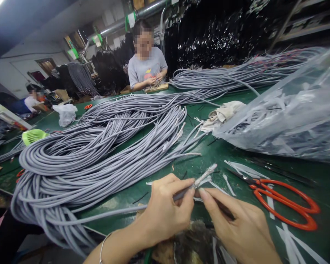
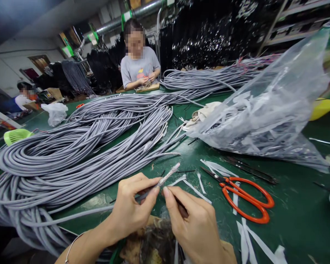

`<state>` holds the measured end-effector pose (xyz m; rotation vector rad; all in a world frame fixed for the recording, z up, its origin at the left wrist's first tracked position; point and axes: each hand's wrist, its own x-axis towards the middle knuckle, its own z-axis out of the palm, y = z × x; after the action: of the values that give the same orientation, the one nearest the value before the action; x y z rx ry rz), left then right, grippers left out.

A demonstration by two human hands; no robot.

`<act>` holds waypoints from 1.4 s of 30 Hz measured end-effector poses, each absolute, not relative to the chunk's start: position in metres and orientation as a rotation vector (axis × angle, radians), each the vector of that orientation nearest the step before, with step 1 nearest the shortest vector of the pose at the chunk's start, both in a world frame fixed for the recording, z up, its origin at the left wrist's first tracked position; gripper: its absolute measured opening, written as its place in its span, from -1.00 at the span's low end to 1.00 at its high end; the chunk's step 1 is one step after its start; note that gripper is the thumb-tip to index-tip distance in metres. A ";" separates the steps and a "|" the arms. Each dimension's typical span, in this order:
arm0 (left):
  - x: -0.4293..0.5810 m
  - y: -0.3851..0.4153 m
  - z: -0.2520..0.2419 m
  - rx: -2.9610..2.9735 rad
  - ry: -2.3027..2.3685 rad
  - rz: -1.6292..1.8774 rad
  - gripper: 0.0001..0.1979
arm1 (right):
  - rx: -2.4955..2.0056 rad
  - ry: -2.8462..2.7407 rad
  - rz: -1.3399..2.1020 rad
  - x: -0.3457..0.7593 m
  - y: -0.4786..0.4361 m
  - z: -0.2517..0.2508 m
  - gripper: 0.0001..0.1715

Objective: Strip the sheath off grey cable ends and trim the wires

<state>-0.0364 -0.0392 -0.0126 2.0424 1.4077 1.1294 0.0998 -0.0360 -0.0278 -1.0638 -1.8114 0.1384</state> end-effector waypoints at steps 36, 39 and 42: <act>-0.035 -0.029 -0.025 2.186 1.553 1.070 -0.81 | -0.788 -1.939 -0.001 0.101 -0.057 -0.027 -0.72; -0.041 -0.014 -0.023 2.072 1.607 0.951 -0.83 | -0.764 -1.916 -0.027 0.104 -0.059 -0.030 -0.83; -0.048 -0.006 -0.015 1.856 1.510 0.975 -0.80 | -1.010 -1.764 0.030 0.106 -0.047 -0.034 -0.83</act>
<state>-0.0478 -0.0063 -0.0152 1.8563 1.5102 0.9750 0.1063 -0.0471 -0.0340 -1.0099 -1.7639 0.0297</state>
